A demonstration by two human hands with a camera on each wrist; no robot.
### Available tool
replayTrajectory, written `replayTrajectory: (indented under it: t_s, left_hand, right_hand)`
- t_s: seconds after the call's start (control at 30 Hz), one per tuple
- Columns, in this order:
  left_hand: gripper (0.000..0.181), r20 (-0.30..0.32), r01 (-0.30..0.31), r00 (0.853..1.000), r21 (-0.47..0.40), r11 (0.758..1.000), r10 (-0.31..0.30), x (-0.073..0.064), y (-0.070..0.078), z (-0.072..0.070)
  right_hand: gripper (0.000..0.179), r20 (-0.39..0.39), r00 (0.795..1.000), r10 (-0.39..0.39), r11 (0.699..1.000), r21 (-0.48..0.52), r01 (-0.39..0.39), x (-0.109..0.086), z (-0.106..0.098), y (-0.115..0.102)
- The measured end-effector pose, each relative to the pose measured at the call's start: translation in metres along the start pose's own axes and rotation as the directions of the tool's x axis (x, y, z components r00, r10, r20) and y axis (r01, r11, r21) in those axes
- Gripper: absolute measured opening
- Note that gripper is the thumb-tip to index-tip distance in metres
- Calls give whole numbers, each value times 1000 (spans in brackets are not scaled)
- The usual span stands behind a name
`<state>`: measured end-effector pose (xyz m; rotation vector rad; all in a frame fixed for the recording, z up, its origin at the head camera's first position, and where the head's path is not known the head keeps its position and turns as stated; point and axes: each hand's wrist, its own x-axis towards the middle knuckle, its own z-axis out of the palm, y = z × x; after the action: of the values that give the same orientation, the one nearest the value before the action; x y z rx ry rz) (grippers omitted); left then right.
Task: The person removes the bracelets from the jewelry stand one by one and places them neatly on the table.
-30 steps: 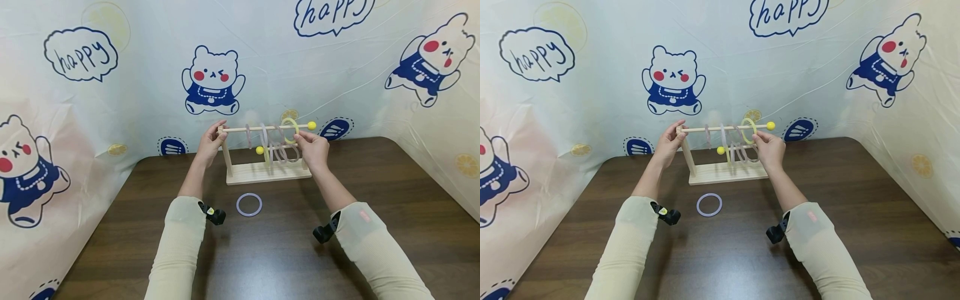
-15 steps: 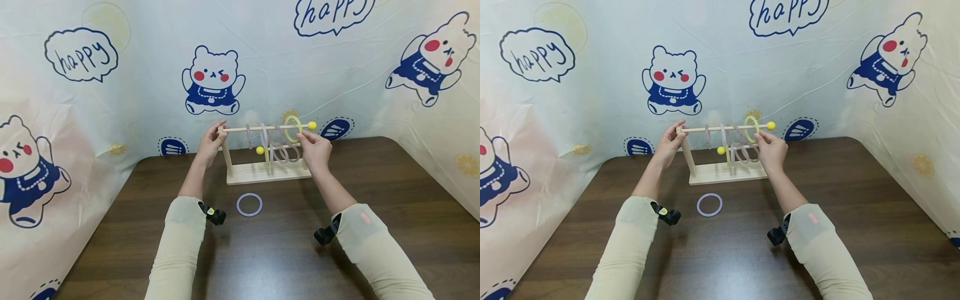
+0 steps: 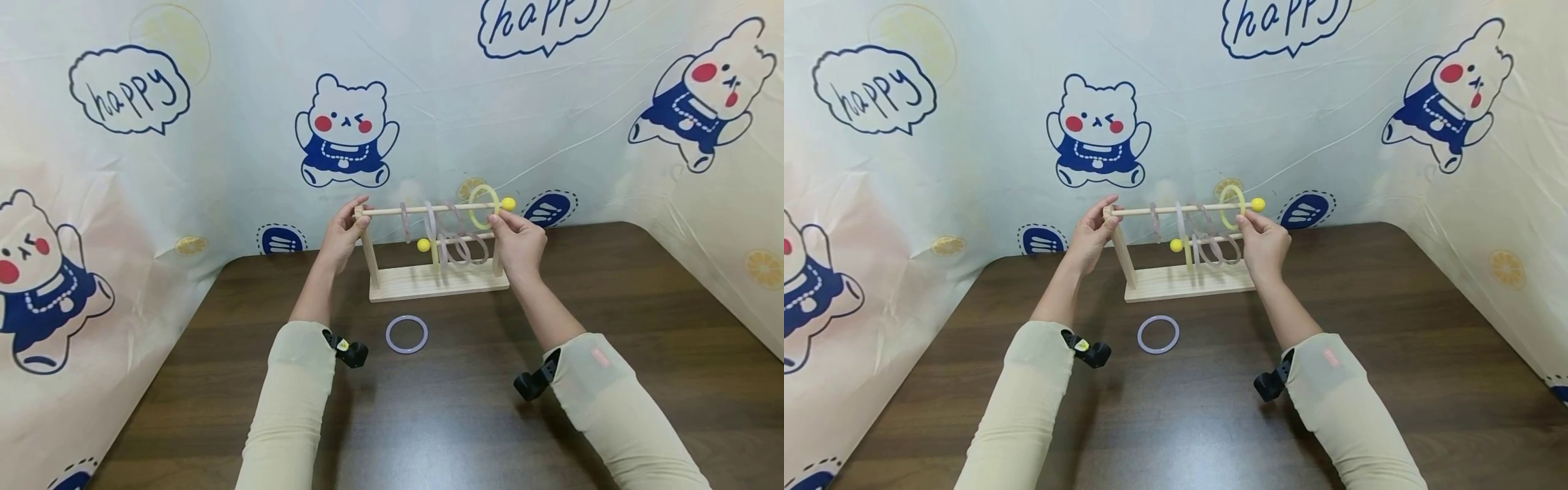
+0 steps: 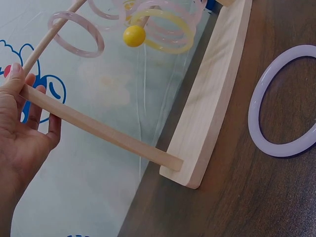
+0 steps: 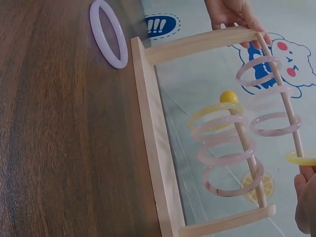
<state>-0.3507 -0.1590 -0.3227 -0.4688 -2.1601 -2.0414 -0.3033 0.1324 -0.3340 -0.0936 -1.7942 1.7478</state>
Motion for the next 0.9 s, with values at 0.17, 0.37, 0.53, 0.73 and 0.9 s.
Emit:
replayTrajectory:
  t_s: [0.17, 0.37, 0.53, 0.73, 0.9]
  left_hand:
    - [46, -3, -5, 1000, 17, 1000, 6, 2, -3, -1]
    - [45, -18, -8, 1000, 19, 1000, 8, 2, -3, 0]
    - [45, -27, -2, 1000, 26, 1000, 2, 3, -4, 0]
    - [44, -15, -2, 1000, 27, 1000, 3, 3, -4, -1]
    - [45, -11, 6, 1000, 22, 1000, -6, 3, -4, -1]
  right_hand:
    - [26, 0, 1000, 12, 1000, 21, -12, 2, -1, 3]
    - [26, -20, 1000, -5, 1000, -8, 5, 3, -1, 5]
    - [26, -36, 999, -8, 999, -44, 7, 3, -3, 5]
    - [28, -49, 999, -20, 997, -76, 16, 5, -5, 7]
    - [28, -57, 998, -9, 999, -47, 7, 6, -6, 7]
